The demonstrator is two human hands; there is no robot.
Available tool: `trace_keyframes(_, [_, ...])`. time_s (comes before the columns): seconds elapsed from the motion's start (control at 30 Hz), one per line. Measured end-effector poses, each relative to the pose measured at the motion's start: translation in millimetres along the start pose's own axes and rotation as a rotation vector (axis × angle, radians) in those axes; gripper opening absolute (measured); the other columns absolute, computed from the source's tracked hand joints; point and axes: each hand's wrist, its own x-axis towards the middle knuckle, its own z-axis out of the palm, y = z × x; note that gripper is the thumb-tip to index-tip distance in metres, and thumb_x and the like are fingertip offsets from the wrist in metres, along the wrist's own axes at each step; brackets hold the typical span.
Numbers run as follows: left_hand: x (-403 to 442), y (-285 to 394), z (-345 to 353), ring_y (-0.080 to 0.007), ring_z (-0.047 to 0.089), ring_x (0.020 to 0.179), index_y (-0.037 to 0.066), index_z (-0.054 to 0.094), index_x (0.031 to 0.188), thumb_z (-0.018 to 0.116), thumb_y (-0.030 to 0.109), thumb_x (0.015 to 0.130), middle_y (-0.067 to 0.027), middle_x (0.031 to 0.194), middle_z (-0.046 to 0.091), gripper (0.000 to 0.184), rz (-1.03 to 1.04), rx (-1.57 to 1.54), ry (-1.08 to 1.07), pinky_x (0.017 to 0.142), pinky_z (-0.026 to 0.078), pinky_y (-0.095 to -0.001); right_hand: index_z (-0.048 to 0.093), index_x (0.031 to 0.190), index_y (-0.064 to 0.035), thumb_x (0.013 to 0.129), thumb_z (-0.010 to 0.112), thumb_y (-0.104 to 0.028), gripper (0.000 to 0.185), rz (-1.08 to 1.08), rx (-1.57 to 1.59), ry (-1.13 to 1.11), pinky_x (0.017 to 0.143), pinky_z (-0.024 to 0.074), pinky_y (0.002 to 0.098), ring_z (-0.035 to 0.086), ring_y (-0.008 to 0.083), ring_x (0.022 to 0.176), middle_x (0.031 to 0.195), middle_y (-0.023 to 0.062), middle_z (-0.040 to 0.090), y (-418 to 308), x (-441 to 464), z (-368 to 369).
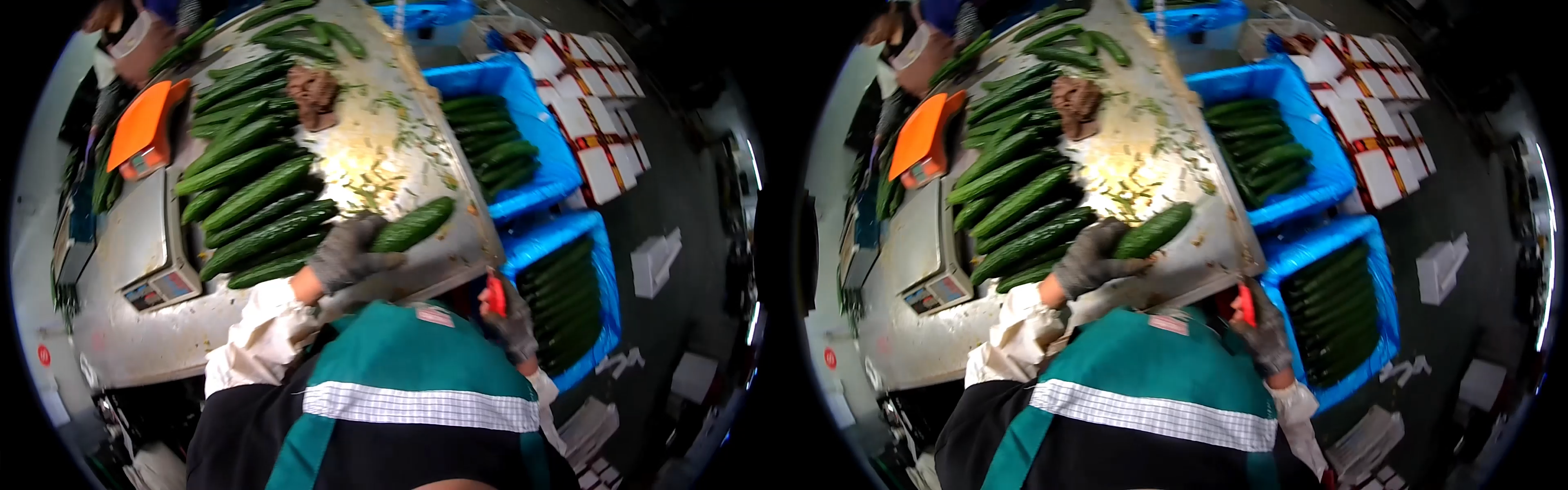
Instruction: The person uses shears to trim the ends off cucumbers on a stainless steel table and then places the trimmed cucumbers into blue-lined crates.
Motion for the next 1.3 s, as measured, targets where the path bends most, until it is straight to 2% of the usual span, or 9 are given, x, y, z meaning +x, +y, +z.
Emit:
trace_keyframes(0.07, [-4, -20, 6, -0.0250, 0.056, 0.079, -0.002, 0.057, 0.100, 0.072, 0.029, 0.068, -0.0156, 0.086, 0.058, 0.048, 0.130, -0.023, 0.082, 0.074, 0.044, -0.0336, 0.040, 0.126, -0.0019, 0.069, 0.058, -0.001, 0.059, 0.080, 0.201, -0.124, 0.068, 0.0457, 0.0248, 0.053, 0.0134, 0.071, 0.084, 0.0067, 0.055, -5, 4, 0])
trace_keyframes(0.27, [-18, -17, 3, -0.0268, 0.056, 0.079, 0.000, 0.058, 0.098, 0.073, 0.031, 0.068, -0.0159, 0.087, 0.059, 0.046, 0.102, 0.031, 0.073, 0.074, 0.044, -0.0345, 0.039, 0.127, -0.0020, 0.068, 0.062, -0.003, 0.063, -0.002, 0.186, -0.265, 0.070, 0.0457, 0.0271, 0.054, 0.0150, 0.075, 0.085, 0.0066, 0.056, 1, 16, 3])
trace_keyframes(0.3, [-19, -18, 4, -0.0241, 0.053, 0.078, -0.001, 0.058, 0.096, 0.073, 0.027, 0.067, -0.0134, 0.085, 0.056, 0.043, 0.104, -0.014, 0.072, 0.072, 0.043, -0.0334, 0.040, 0.127, -0.0024, 0.068, 0.063, -0.005, 0.064, 0.016, 0.176, -0.287, 0.071, 0.0463, 0.0288, 0.056, 0.0168, 0.076, 0.086, 0.0076, 0.058, -3, 18, 2])
trace_keyframes(0.47, [-17, -15, 3, -0.0221, 0.051, 0.076, -0.001, 0.057, 0.094, 0.074, 0.024, 0.067, -0.0115, 0.083, 0.053, 0.040, 0.102, -0.013, 0.046, 0.071, 0.042, -0.0323, 0.042, 0.125, -0.0029, 0.067, 0.065, -0.009, 0.062, -0.073, 0.053, -0.263, 0.072, 0.0469, 0.0315, 0.059, 0.0217, 0.077, 0.085, 0.0120, 0.061, -3, 22, 6])
trace_keyframes(0.73, [-13, -18, 3, -0.0299, 0.056, 0.079, 0.000, 0.059, 0.095, 0.072, 0.031, 0.066, -0.0171, 0.086, 0.059, 0.044, 0.141, 0.197, 0.068, 0.073, 0.044, -0.0369, 0.046, 0.121, -0.0021, 0.068, 0.064, -0.012, 0.057, -0.103, -0.010, -0.219, 0.073, 0.0474, 0.0332, 0.061, 0.0260, 0.079, 0.085, 0.0161, 0.061, -10, 24, 8])
trace_keyframes(1.1, [-18, -21, 6, -0.0310, 0.056, 0.083, 0.000, 0.059, 0.098, 0.071, 0.032, 0.068, -0.0178, 0.091, 0.057, 0.046, 0.083, 0.127, 0.071, 0.074, 0.044, -0.0369, 0.049, 0.118, -0.0009, 0.068, 0.064, -0.013, 0.053, -0.087, 0.016, -0.170, 0.071, 0.0475, 0.0330, 0.061, 0.0281, 0.079, 0.087, 0.0197, 0.060, -12, 26, 14])
trace_keyframes(1.2, [-22, -18, 4, -0.0305, 0.056, 0.083, -0.002, 0.058, 0.099, 0.071, 0.032, 0.067, -0.0178, 0.090, 0.057, 0.049, 0.057, 0.066, 0.057, 0.074, 0.044, -0.0365, 0.051, 0.116, -0.0011, 0.068, 0.064, -0.014, 0.051, -0.122, -0.077, -0.169, 0.069, 0.0475, 0.0322, 0.061, 0.0280, 0.077, 0.085, 0.0198, 0.060, -15, 28, 14])
trace_keyframes(1.27, [-25, -22, 7, -0.0319, 0.056, 0.082, -0.002, 0.058, 0.100, 0.069, 0.037, 0.068, -0.0192, 0.089, 0.057, 0.052, 0.048, 0.152, 0.126, 0.074, 0.044, -0.0374, 0.051, 0.115, -0.0002, 0.068, 0.064, -0.013, 0.050, -0.054, -0.069, -0.192, 0.066, 0.0469, 0.0293, 0.061, 0.0195, 0.070, 0.081, 0.0165, 0.062, -24, 27, 14])
trace_keyframes(1.3, [-25, -25, 7, -0.0325, 0.055, 0.085, -0.002, 0.057, 0.101, 0.068, 0.040, 0.068, -0.0193, 0.091, 0.056, 0.054, 0.021, 0.198, 0.120, 0.075, 0.044, -0.0380, 0.052, 0.114, 0.0001, 0.069, 0.063, -0.013, 0.049, -0.113, -0.048, -0.155, 0.066, 0.0468, 0.0290, 0.060, 0.0180, 0.070, 0.081, 0.0156, 0.062, -12, 28, 18])
